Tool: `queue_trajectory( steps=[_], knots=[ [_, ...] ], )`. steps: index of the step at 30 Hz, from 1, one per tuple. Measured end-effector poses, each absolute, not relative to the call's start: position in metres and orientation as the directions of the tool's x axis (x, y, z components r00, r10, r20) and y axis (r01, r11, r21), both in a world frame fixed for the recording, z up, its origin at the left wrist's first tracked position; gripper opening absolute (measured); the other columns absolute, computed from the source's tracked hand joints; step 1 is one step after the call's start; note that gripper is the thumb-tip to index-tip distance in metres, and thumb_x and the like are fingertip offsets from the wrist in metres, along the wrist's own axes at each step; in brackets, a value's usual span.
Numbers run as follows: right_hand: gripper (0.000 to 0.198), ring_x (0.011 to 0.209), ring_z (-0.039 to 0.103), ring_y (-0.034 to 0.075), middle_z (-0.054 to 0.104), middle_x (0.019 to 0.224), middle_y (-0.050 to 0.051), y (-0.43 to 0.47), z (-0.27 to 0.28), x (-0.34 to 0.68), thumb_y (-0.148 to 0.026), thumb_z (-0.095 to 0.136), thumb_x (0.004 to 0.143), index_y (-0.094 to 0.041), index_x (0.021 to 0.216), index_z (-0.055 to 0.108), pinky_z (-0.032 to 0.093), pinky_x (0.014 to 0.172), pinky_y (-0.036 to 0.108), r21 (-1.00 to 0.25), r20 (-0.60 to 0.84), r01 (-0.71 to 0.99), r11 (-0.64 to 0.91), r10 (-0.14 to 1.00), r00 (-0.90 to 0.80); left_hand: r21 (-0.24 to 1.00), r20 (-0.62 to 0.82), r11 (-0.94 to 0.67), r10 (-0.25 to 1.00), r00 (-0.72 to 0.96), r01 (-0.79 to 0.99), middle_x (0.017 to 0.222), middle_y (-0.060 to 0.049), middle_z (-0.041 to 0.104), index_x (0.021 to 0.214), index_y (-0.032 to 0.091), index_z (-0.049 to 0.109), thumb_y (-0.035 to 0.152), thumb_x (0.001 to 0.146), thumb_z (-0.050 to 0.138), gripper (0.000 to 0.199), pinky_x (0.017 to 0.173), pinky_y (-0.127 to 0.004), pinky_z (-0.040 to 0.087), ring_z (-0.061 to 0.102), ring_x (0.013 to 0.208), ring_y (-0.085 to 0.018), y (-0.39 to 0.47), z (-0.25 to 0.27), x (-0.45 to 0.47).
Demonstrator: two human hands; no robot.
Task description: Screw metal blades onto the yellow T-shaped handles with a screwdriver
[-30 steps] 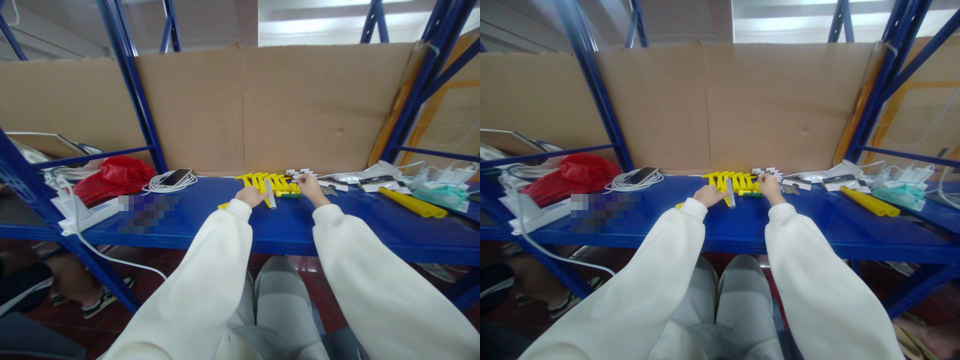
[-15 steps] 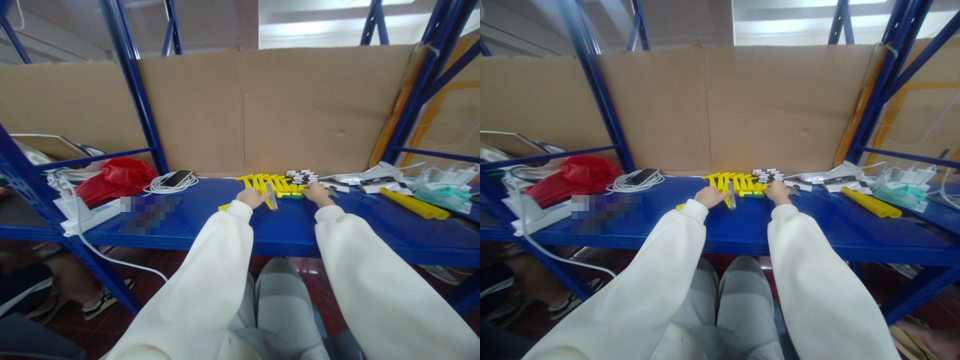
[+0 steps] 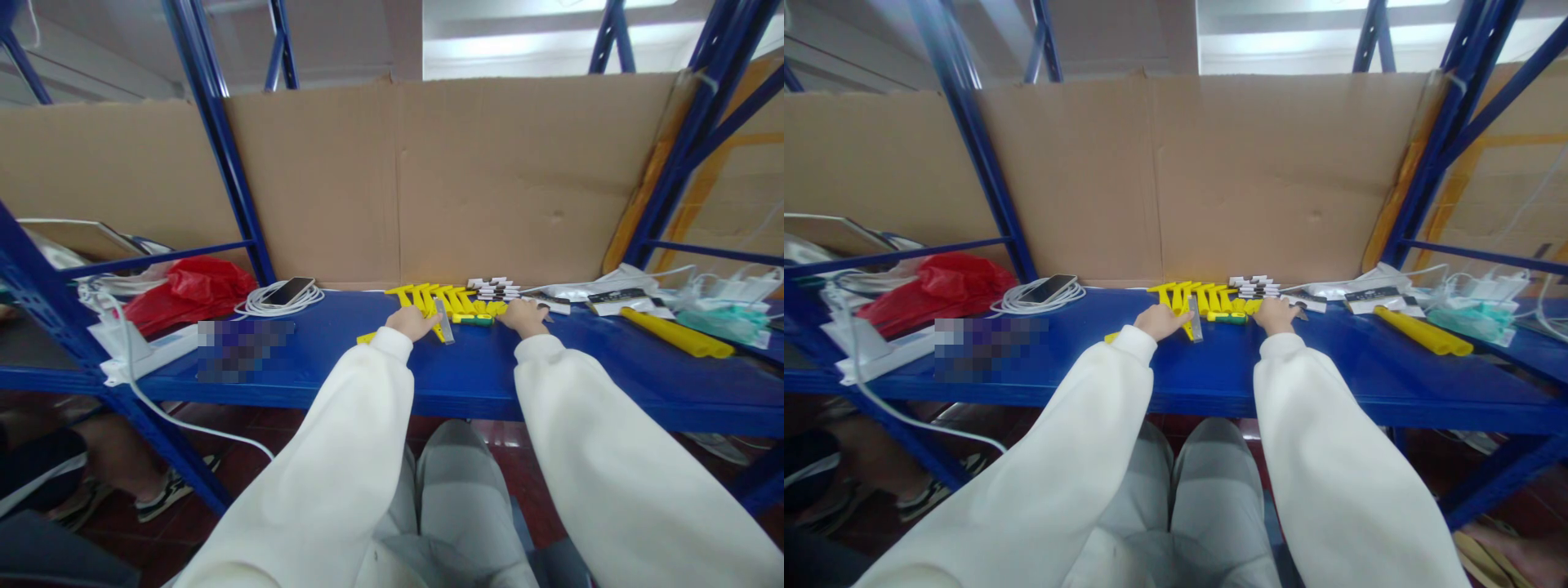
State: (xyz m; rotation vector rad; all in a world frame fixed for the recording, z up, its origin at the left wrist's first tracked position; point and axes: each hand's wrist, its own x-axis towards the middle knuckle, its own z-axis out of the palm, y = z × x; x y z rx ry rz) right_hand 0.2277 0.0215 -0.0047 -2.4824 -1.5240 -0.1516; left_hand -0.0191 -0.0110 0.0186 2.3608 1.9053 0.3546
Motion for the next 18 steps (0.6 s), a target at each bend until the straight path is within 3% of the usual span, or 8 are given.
queue_trajectory(
  steps=[6,13,18],
  knots=[
    [0.045,0.128,0.055,0.035,0.065,0.131,0.023,0.017,-0.001,0.222,-0.018,0.051,0.088,-0.013,0.131,0.066,0.035,0.105,0.057,-0.039,0.204,0.922,-0.384,0.900,0.384,0.207,0.117,-0.227,0.971,0.207,0.952,0.124,-0.022,0.071,0.112,0.011,0.076,0.066,0.097,0.033,0.072,0.095,-0.037,0.053,0.067,0.119,-0.033,-0.010,0.018,-0.020],
    [0.045,0.126,0.055,0.034,0.069,0.126,0.023,0.017,-0.002,0.213,-0.015,0.047,0.088,-0.014,0.128,0.069,0.035,0.103,0.055,0.097,0.255,0.961,-0.258,0.940,0.226,0.205,0.111,-0.230,0.971,0.211,0.951,0.126,-0.023,0.070,0.114,0.011,0.075,0.066,0.097,0.033,0.071,0.097,-0.039,0.052,0.065,0.121,-0.033,-0.010,0.019,-0.019],
    [0.048,0.130,0.053,0.034,0.066,0.131,0.023,0.009,0.003,0.206,-0.012,0.043,0.090,-0.012,0.131,0.067,0.036,0.104,0.056,0.101,0.238,0.959,-0.267,0.942,0.237,0.201,0.101,-0.230,0.972,0.213,0.952,0.124,-0.022,0.071,0.113,0.012,0.076,0.067,0.097,0.031,0.073,0.097,-0.038,0.052,0.066,0.121,-0.034,-0.011,0.020,-0.019]
  ],
)
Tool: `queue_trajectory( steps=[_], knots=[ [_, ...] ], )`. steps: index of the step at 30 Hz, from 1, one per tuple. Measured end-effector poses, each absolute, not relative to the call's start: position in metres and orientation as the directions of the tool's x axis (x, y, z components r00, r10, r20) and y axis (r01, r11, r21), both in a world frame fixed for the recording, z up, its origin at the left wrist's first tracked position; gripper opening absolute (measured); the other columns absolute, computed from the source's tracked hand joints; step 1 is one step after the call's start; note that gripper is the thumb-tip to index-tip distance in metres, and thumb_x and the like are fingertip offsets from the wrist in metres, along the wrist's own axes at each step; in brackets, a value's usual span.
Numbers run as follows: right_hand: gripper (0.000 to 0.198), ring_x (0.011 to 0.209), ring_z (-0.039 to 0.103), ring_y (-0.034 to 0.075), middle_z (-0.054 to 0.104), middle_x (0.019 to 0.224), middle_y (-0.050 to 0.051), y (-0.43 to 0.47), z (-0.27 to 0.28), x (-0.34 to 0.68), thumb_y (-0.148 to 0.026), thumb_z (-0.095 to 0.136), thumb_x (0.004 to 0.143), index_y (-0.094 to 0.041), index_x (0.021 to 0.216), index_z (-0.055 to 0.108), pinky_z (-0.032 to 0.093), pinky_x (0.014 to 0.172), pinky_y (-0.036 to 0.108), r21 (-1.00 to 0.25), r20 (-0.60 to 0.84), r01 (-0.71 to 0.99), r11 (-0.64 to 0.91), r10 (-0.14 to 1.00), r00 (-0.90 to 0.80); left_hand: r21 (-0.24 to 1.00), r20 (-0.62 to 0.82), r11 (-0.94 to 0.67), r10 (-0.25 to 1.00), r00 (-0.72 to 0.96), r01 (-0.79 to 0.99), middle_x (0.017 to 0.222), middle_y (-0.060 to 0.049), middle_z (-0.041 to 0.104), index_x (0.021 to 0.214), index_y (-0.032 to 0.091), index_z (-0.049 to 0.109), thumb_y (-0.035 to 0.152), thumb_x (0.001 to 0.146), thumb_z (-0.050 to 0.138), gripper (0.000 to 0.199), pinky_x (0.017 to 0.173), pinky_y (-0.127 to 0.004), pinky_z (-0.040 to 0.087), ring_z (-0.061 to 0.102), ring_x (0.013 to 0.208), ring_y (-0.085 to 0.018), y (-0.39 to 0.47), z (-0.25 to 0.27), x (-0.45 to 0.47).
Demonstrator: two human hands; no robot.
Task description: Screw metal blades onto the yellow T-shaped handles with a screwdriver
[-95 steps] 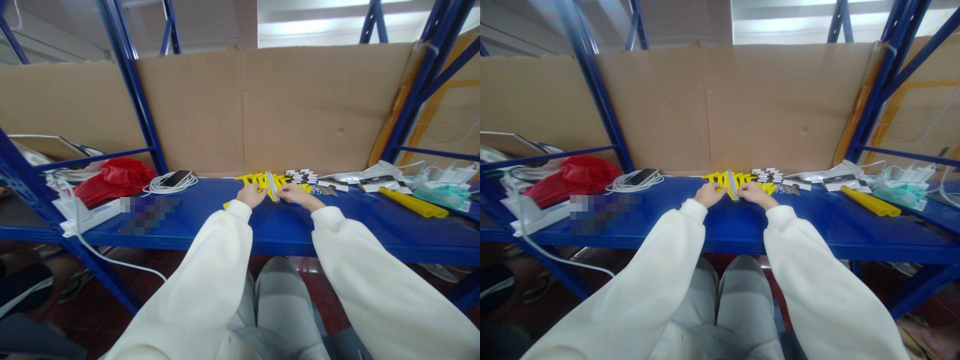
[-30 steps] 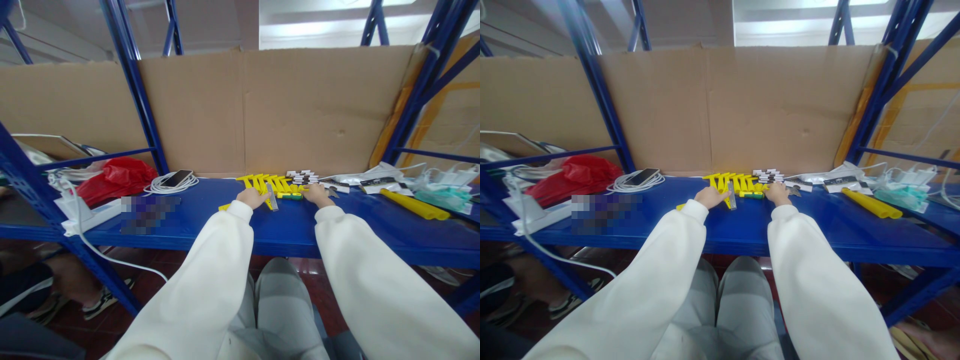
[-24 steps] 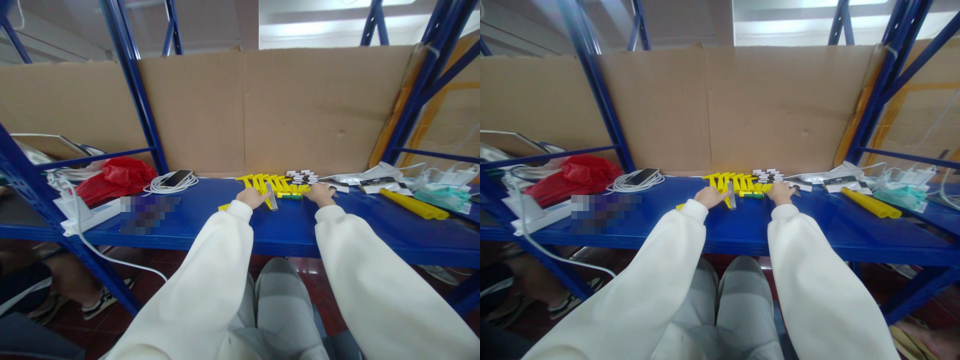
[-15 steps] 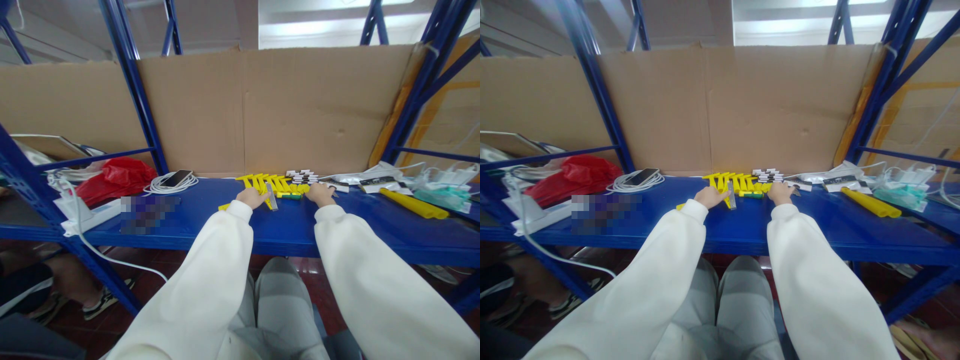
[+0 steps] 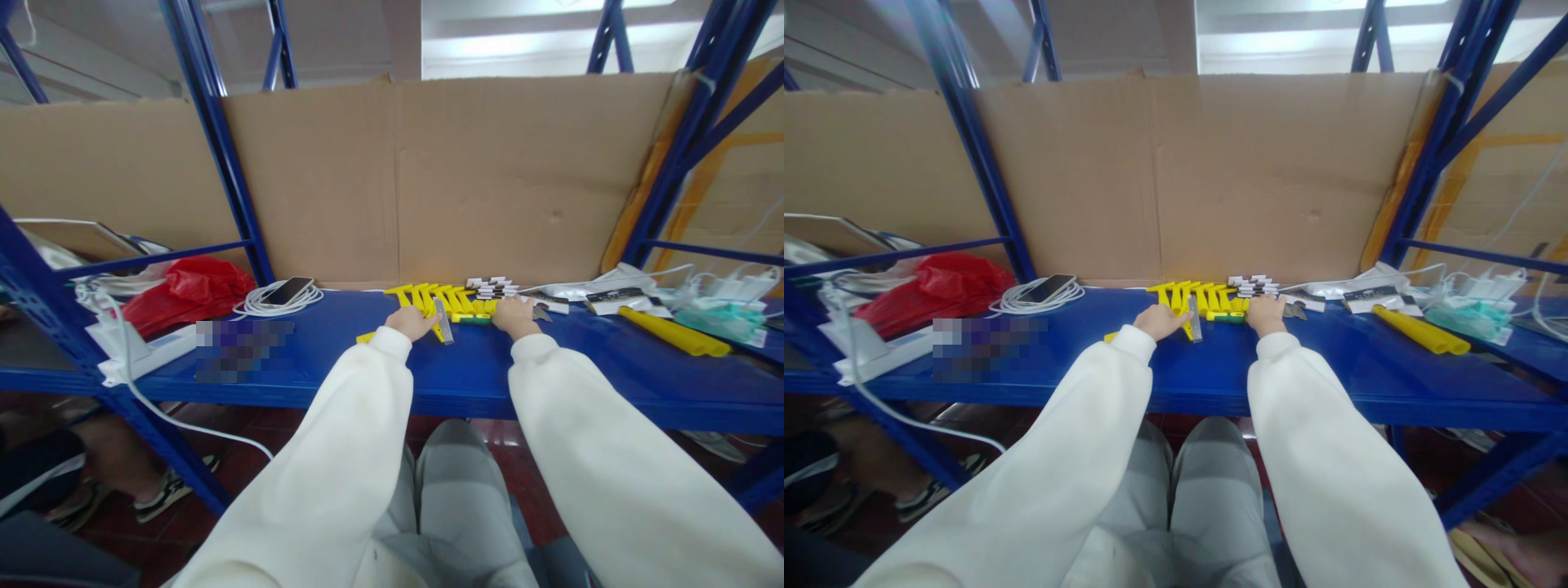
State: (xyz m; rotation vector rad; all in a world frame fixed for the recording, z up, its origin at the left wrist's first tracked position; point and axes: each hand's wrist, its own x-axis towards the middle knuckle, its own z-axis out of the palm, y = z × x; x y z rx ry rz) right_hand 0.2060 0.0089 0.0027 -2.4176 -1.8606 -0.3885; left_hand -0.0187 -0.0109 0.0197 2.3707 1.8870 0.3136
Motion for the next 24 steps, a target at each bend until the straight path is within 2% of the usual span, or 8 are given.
queue_trajectory(
  steps=[10,16,24],
  knots=[
    [0.047,0.128,0.054,0.035,0.067,0.129,0.022,0.0111,0.0019,0.2079,-0.016,0.047,0.089,-0.015,0.132,0.067,0.036,0.103,0.056,0.075,0.239,0.953,-0.293,0.933,0.269,0.198,0.102,-0.234,0.971,0.217,0.952,0.125,-0.022,0.071,0.113,0.012,0.075,0.068,0.096,0.033,0.073,0.097,-0.040,0.053,0.066,0.121,-0.034,-0.0087,0.0186,-0.0182],
    [0.048,0.129,0.055,0.031,0.068,0.130,0.021,0.0050,0.0066,0.2035,-0.009,0.039,0.091,-0.013,0.129,0.068,0.034,0.105,0.052,0.106,0.224,0.951,-0.290,0.939,0.261,0.199,0.100,-0.234,0.971,0.218,0.952,0.126,-0.021,0.071,0.113,0.012,0.075,0.067,0.096,0.033,0.071,0.097,-0.039,0.053,0.065,0.122,-0.034,-0.0096,0.0193,-0.0185],
    [0.042,0.123,0.061,0.034,0.068,0.126,0.024,0.0033,0.0114,0.2048,-0.019,0.049,0.089,-0.009,0.123,0.070,0.038,0.103,0.049,-0.049,0.276,0.933,-0.358,0.892,0.357,0.183,0.090,-0.241,0.969,0.228,0.953,0.128,-0.021,0.070,0.114,0.013,0.075,0.068,0.096,0.031,0.073,0.098,-0.040,0.052,0.065,0.123,-0.033,-0.0097,0.0191,-0.0185]
  ],
)
